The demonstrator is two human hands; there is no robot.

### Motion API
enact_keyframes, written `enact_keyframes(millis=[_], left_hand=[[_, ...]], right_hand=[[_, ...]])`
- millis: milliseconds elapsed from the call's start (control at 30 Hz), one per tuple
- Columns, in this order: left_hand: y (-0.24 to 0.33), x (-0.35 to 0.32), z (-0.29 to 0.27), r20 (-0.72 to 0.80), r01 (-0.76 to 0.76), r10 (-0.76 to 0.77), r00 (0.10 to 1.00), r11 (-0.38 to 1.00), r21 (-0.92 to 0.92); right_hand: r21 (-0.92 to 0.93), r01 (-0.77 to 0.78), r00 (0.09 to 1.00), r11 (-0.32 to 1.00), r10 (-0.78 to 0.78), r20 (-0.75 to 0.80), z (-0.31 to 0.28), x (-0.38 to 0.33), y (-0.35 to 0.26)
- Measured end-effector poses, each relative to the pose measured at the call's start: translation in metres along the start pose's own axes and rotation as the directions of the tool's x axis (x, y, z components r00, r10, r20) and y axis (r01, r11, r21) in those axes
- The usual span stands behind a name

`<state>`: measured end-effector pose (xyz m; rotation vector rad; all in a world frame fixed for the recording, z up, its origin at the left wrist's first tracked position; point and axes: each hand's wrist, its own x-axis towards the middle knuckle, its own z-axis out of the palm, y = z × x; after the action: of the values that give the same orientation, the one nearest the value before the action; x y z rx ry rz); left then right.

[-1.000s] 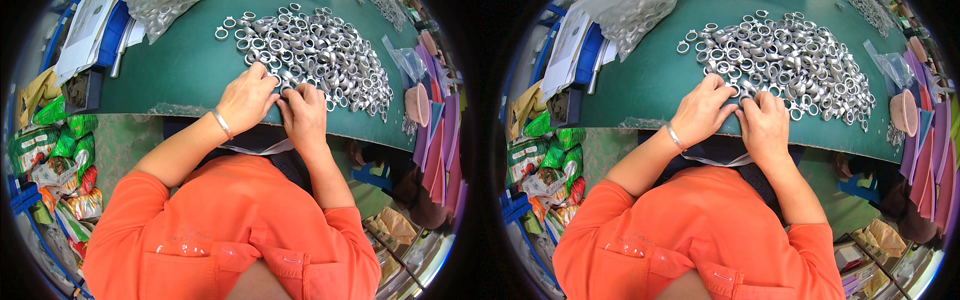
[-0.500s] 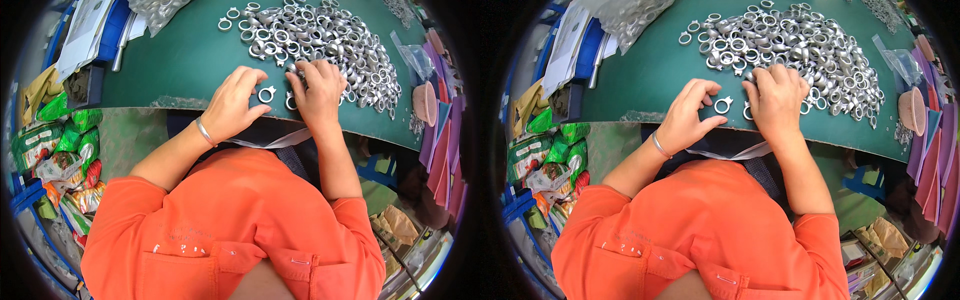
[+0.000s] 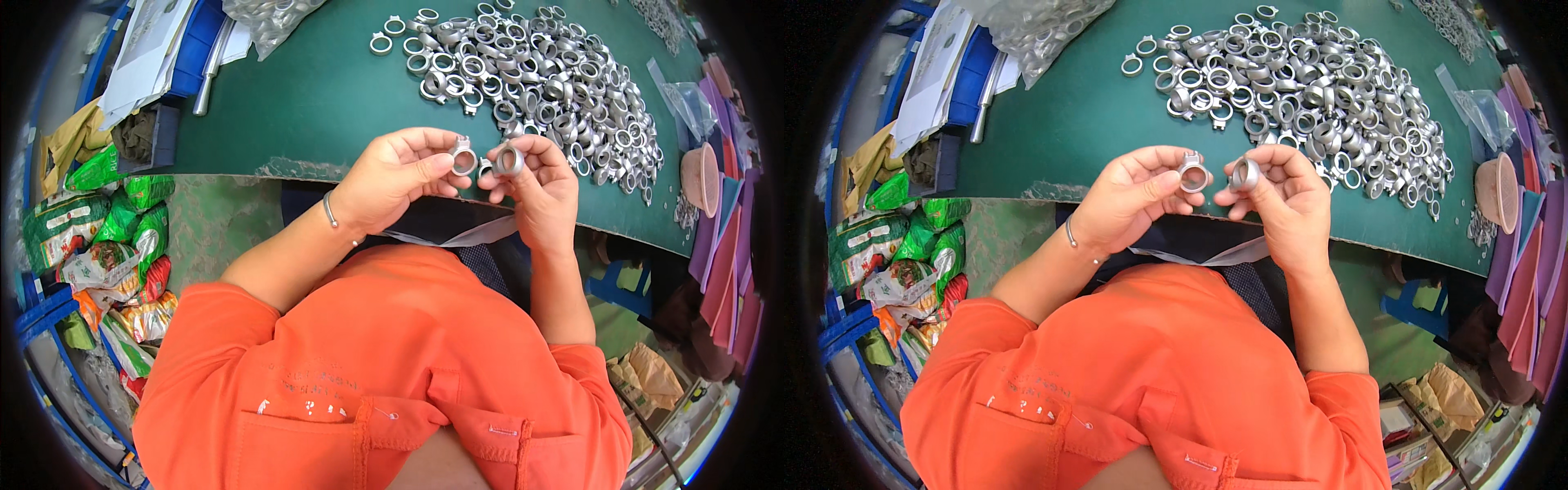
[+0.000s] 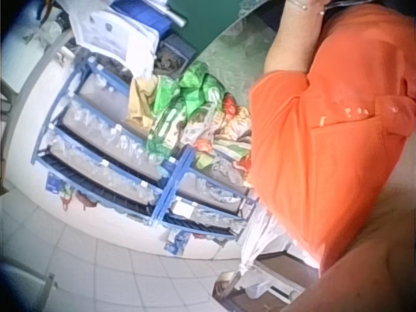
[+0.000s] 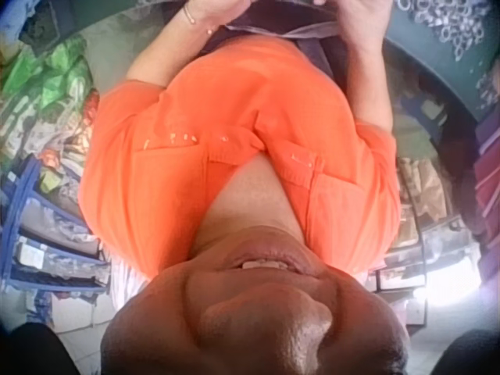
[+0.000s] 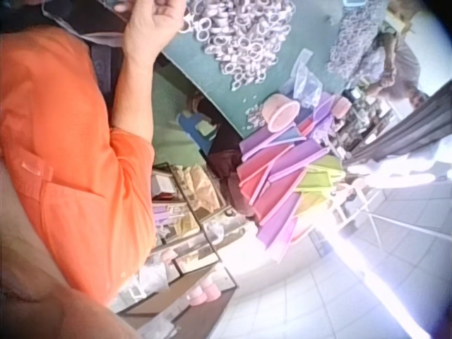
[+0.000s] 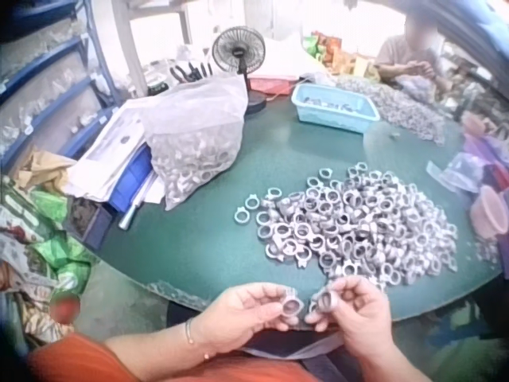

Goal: The person picks up metal ring-like parts from a pile on a green table, fits them together by hand to check their alignment, and places them into a clear plastic bag.

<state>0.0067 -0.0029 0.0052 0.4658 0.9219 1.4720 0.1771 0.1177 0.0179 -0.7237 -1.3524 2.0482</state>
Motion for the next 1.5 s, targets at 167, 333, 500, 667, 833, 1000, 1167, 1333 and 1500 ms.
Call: enact_keyframes(millis=[167, 333, 500, 667, 833, 1000, 1167, 1333, 1500], left_hand=[[-0.007, -0.004, -0.004, 0.028, 0.044, -0.039, 0.999, 0.972, -0.231], [-0.003, -0.006, 0.000, 0.037, 0.042, -0.035, 0.999, 0.974, -0.223], [-0.008, -0.010, 0.000, -0.027, -0.145, 0.147, 0.989, 0.988, 0.048], [-0.005, -0.013, -0.001, -0.043, -0.242, 0.266, 0.963, 0.922, 0.302], [-0.010, -0.013, 0.000, -0.009, -0.349, 0.376, 0.927, 0.869, 0.351], [-0.006, -0.018, 0.008, 0.232, -0.491, 0.493, 0.838, 0.498, 0.715], [-0.013, -0.019, 0.007, 0.105, -0.430, 0.450, 0.887, 0.719, 0.547], [-0.014, -0.020, 0.008, 0.058, -0.381, 0.395, 0.917, 0.824, 0.419], [-0.005, -0.024, 0.002, 0.361, -0.570, 0.466, 0.808, 0.463, 0.678]], right_hand=[[0.050, 0.146, 0.986, 0.988, -0.150, 0.080, -0.002, -0.001, 0.013], [-0.293, 0.375, 0.924, 0.880, -0.380, 0.043, 0.011, -0.007, 0.014], [-0.619, 0.624, 0.764, 0.477, -0.540, 0.354, 0.012, -0.017, 0.012], [-0.573, 0.724, 0.688, 0.384, -0.356, 0.632, 0.004, -0.032, 0.021], [-0.671, 0.652, 0.752, 0.352, -0.411, 0.516, 0.000, -0.029, 0.015], [-0.167, 0.059, 0.992, 0.984, -0.038, 0.124, 0.016, -0.025, 0.016], [-0.001, 0.055, 0.990, 0.998, -0.054, 0.129, 0.011, -0.025, 0.022], [0.029, 0.144, 0.984, 0.989, -0.146, 0.098, 0.014, -0.028, 0.024], [-0.502, 0.609, 0.793, 0.614, -0.458, 0.402, 0.003, -0.030, 0.018]])
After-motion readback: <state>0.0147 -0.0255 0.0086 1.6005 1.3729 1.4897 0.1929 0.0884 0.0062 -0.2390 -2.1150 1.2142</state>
